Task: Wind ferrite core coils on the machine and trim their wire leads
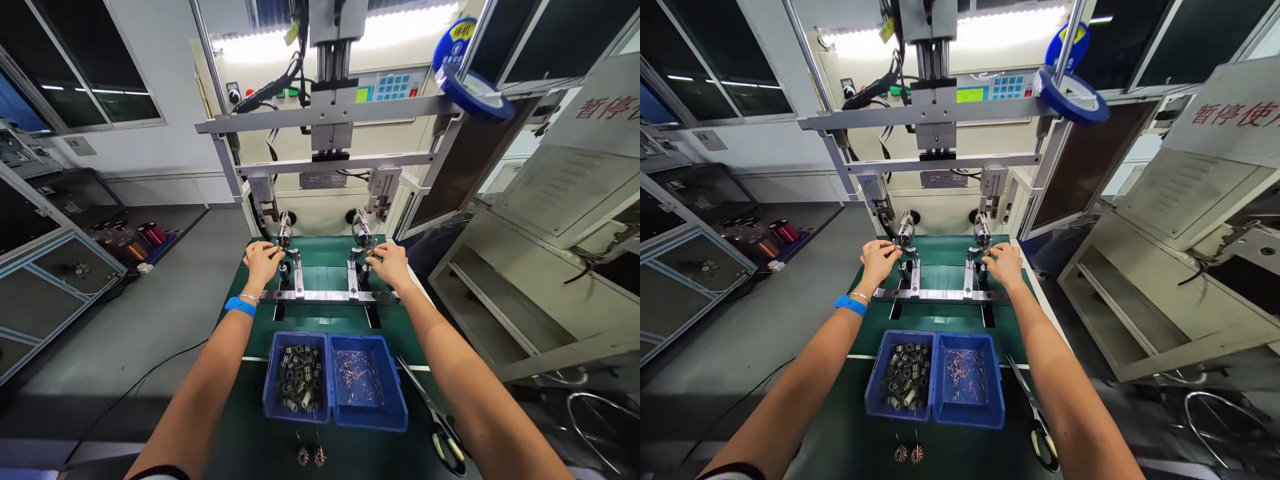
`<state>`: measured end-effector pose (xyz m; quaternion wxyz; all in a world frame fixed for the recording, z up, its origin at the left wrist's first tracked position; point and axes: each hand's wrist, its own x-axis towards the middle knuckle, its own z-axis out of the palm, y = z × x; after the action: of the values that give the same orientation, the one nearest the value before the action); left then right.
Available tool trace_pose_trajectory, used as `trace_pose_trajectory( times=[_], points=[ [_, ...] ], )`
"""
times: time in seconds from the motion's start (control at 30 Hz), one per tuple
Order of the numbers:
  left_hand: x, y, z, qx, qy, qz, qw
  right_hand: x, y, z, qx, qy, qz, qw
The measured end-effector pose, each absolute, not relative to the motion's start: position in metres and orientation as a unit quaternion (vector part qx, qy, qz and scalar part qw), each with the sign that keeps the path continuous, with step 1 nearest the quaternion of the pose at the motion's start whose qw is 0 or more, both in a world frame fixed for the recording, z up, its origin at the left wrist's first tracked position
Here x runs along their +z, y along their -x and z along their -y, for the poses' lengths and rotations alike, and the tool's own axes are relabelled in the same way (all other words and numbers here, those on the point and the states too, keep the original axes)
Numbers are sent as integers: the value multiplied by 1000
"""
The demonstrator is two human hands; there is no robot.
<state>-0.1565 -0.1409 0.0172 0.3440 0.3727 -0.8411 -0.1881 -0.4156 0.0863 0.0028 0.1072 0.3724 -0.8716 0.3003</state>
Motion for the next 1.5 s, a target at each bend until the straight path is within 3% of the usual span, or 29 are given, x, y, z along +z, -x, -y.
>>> trace_pose_trajectory(
  times=[0.4,0.67,0.87,1.1,1.2,1.33,1.5],
  points=[
    [10,164,125,-136,-422,812,380,-1,424,-87,331,-384,853,128],
    [20,160,151,-164,-349,869,309,-6,430,-89,334,-392,847,131],
    [7,159,143,-155,-381,857,312,-8,429,-88,347,-397,841,123],
    [26,145,121,-173,-377,861,296,19,387,-92,344,-364,859,107],
    [33,105,87,-187,-329,883,277,30,319,-113,335,-433,831,99],
    [22,40,23,-240,-136,955,114,19,214,-146,243,-679,691,-37],
    [1,12,-22,-164,-63,984,1,1,159,-150,170,-762,617,-100]
  ],
)
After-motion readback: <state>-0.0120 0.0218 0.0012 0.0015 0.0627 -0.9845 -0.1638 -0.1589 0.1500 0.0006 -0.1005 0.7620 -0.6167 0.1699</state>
